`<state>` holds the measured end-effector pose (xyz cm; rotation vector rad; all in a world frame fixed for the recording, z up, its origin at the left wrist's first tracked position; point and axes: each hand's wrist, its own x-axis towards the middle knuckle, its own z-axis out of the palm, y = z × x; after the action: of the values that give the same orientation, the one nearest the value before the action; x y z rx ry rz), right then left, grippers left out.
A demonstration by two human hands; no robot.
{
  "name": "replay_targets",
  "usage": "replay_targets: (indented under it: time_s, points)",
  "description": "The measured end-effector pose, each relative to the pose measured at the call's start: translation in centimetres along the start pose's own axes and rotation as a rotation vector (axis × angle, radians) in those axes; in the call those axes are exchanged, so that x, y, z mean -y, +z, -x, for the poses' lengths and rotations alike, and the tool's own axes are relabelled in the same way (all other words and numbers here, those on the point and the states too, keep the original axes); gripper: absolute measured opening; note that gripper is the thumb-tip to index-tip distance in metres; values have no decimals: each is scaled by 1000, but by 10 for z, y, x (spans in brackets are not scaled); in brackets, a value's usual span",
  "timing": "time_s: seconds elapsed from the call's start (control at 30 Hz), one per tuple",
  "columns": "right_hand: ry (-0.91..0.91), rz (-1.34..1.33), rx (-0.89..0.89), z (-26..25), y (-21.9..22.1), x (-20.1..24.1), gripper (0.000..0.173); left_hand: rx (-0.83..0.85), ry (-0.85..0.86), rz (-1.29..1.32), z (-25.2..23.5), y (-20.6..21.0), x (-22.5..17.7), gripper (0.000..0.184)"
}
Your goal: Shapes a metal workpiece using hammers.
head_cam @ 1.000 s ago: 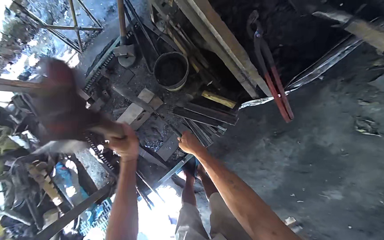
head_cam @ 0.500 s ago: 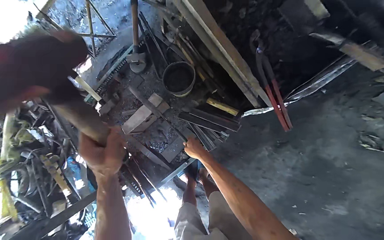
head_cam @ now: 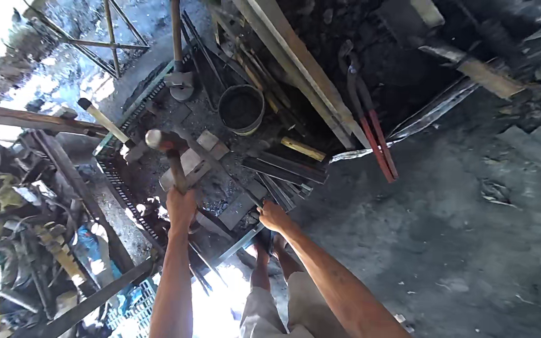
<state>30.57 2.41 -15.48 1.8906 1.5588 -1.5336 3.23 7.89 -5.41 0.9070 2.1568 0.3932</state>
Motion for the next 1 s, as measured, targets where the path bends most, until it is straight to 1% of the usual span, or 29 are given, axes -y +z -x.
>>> replay_targets:
  time_s: [0.1,0.17,0.27,0.33,0.37,0.4,0.43,0.47,0.5,0.53,0.57,0.6,0.63,0.7,0.8,0.9,1.0]
  points:
    - [19,-3,-6,6,2,-3,46,-85,129,255,46,-39,-25,28]
    - [28,-2,-19,15,6,-7,43,-155,306,326,67,-64,-47,29]
    - [47,18,-27,24,11,-11,42,-253,596,440,81,-93,-88,32]
    - [53,21,-19,23,16,-12,42,-332,693,484,81,-94,-110,30]
    - [54,20,-14,22,19,-12,42,-393,700,473,75,-85,-111,28]
    - [58,11,-10,22,21,-12,42,-452,673,430,66,-69,-102,30]
    - [60,4,-11,21,22,-12,41,-499,617,334,54,-46,-85,34]
    - [60,1,-9,21,22,-11,40,-497,524,211,45,-19,-63,37]
    - [62,4,-7,24,23,-11,40,-420,396,79,38,7,-37,38]
    - [64,8,-12,25,23,-10,40,-265,231,-44,29,27,-14,38]
    - [67,7,-20,26,23,-9,41,-84,72,-131,18,36,0,37]
    - [70,6,-30,27,24,-9,41,26,-31,-158,11,40,9,34]
    - [70,-1,-40,27,22,-8,42,67,-75,-153,11,36,10,32]
    - [74,-20,-47,27,15,-2,43,50,-52,-150,25,18,9,30]
    - [89,8,-72,23,9,10,47,-17,59,-92,56,-6,8,31]
    - [105,72,-108,19,5,23,50,-91,167,20,80,-21,-13,29]
    - [113,102,-117,14,5,26,51,-228,249,8,87,-23,-41,32]
